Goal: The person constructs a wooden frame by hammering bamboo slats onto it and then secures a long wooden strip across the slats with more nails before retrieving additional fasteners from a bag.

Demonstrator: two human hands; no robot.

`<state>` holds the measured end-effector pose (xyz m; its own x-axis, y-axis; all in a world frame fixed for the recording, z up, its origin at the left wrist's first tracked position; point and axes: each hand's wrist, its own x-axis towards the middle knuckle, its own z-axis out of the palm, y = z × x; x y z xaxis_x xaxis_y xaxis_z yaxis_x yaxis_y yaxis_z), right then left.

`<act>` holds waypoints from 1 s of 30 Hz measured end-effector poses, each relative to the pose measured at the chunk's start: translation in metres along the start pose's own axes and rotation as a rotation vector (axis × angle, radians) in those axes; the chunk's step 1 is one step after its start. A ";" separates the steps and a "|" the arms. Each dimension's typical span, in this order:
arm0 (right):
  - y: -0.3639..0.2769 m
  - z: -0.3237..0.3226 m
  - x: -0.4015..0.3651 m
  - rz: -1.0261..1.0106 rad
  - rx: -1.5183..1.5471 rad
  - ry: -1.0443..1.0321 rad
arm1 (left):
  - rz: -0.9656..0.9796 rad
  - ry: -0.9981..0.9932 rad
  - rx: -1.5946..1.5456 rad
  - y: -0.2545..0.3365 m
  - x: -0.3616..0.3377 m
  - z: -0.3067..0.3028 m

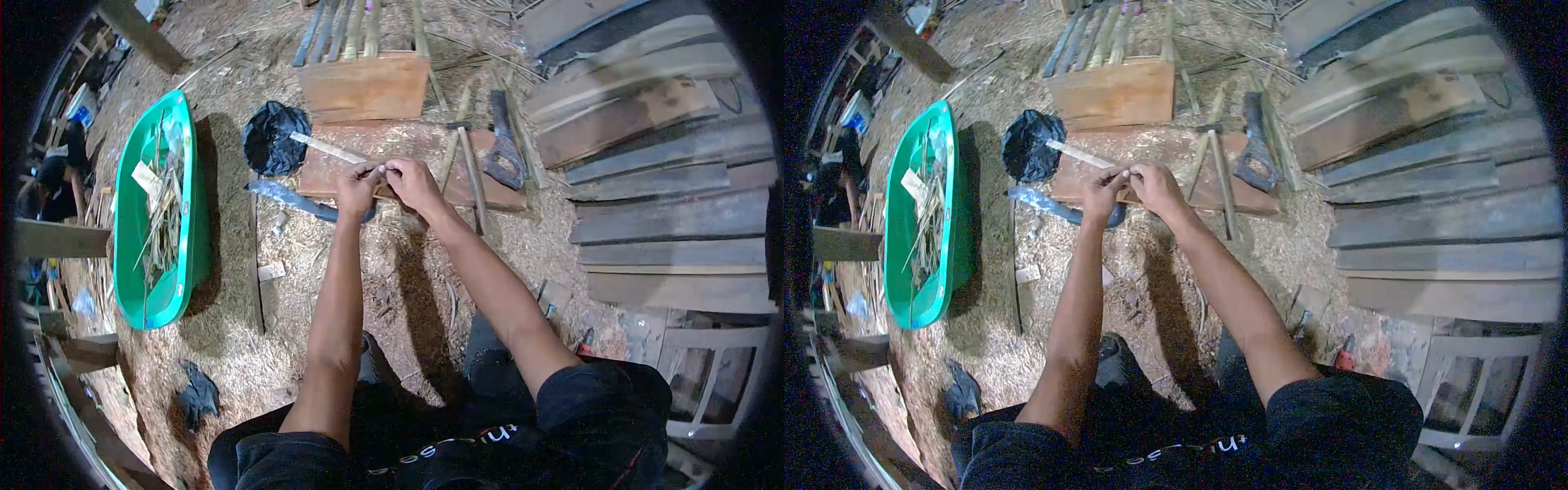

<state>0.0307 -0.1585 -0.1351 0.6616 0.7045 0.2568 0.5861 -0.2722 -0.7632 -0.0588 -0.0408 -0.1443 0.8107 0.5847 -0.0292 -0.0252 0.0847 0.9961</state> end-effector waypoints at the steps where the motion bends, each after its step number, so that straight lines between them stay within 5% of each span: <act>1: -0.001 -0.005 -0.003 -0.007 0.020 0.022 | -0.007 0.012 0.042 0.004 -0.001 0.004; 5: 0.027 -0.016 -0.007 -0.034 0.079 0.098 | -0.109 0.071 0.012 0.000 0.002 0.016; 10: 0.047 -0.058 -0.026 0.175 -0.607 0.443 | 0.008 0.160 -0.008 -0.035 0.016 0.011; 13: 0.056 -0.071 -0.036 0.409 -0.697 0.215 | 0.026 0.157 -0.025 -0.042 0.015 0.010; 17: 0.056 -0.078 -0.034 0.564 -0.597 0.110 | -0.135 0.163 -0.193 -0.027 0.007 0.018; 23: 0.088 -0.057 -0.041 0.436 -0.507 0.548 | -0.237 0.225 -0.462 -0.014 0.007 0.020; 26: 0.063 -0.062 -0.035 0.549 -0.090 0.444 | -0.175 0.176 -0.453 -0.040 0.017 0.011; 30: 0.038 -0.048 -0.026 0.505 0.091 0.266 | -0.213 0.190 -0.435 -0.041 0.011 0.021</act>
<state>0.0585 -0.2185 -0.1427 0.9507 0.3094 -0.0208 0.1326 -0.4660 -0.8748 -0.0365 -0.0547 -0.1833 0.7051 0.6505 -0.2822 -0.1446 0.5215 0.8409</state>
